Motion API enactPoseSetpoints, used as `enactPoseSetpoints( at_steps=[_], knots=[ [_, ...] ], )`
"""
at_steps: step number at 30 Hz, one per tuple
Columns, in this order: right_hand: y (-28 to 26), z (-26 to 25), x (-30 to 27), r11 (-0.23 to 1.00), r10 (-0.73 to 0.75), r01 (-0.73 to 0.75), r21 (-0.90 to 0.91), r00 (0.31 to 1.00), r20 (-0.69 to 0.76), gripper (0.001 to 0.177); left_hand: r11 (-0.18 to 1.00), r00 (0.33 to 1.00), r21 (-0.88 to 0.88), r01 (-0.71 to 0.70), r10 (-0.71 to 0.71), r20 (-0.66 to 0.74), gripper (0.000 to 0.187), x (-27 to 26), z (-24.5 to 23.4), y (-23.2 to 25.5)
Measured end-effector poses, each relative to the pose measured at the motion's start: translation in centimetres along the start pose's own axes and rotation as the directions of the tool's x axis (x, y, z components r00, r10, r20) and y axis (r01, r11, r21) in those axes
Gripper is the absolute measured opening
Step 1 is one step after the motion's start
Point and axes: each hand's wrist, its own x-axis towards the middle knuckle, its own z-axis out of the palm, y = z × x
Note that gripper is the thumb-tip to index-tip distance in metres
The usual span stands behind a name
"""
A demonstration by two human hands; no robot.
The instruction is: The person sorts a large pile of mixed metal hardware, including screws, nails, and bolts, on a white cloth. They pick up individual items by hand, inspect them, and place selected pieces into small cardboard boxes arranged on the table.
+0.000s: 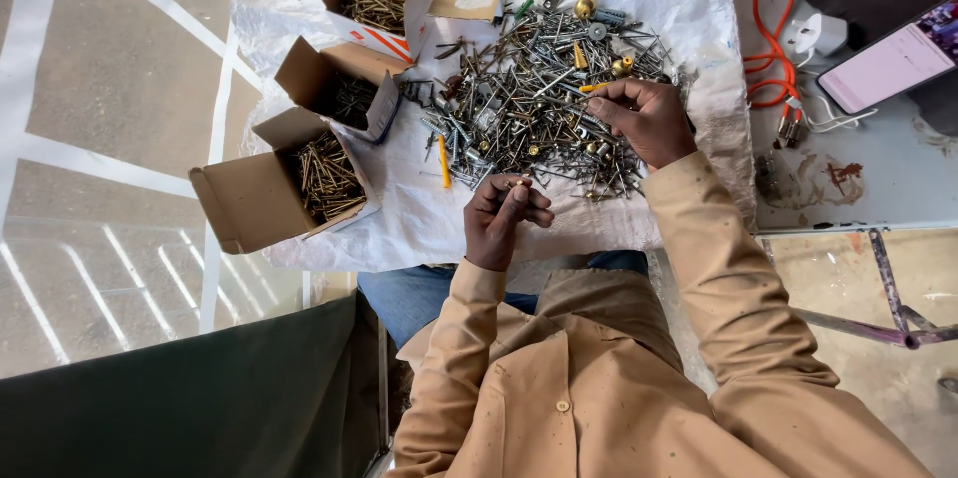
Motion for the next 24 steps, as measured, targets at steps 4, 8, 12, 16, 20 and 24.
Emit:
enactPoseSetpoints(
  at_steps=[4, 8, 12, 16, 20, 24],
  knots=[
    [0.2, -0.5, -0.1, 1.000, 0.015, -0.015, 0.012, 1.000, 0.014, 0.025, 1.000, 1.000, 0.010, -0.001, 0.001, 0.011, 0.014, 0.0, 0.4, 0.5],
    [-0.6, -1.0, -0.5, 0.949, -0.056, 0.056, -0.309, 0.998, 0.009, 0.021, 1.000, 1.000, -0.013, 0.011, -0.011, 0.010, 0.014, 0.0, 0.3, 0.6],
    [-0.5, -2.4, -1.7, 0.857, -0.130, 0.108, -0.504, 0.991, -0.010, 0.017, 1.000, 1.000, -0.019, 0.011, -0.011, 0.002, 0.014, -0.2, 0.0, 0.4],
    [-1.3, -4.5, -4.0, 0.838, -0.036, 0.037, -0.545, 0.999, 0.012, 0.018, 1.000, 1.000, -0.003, 0.010, -0.010, 0.019, 0.014, -0.3, 0.1, 0.6],
    [-0.7, -4.2, -6.0, 0.807, 0.070, 0.031, -0.590, 0.987, 0.147, 0.022, 0.991, 0.998, 0.126, -0.050, 0.044, 0.049, 0.013, -0.1, 1.0, 0.6],
    [1.5, -2.4, -6.2, 0.820, -0.073, 0.223, -0.527, 0.954, 0.290, 0.029, 0.927, 0.991, 0.358, -0.115, 0.080, 0.110, 0.013, -0.5, 2.0, 0.5]
  ],
)
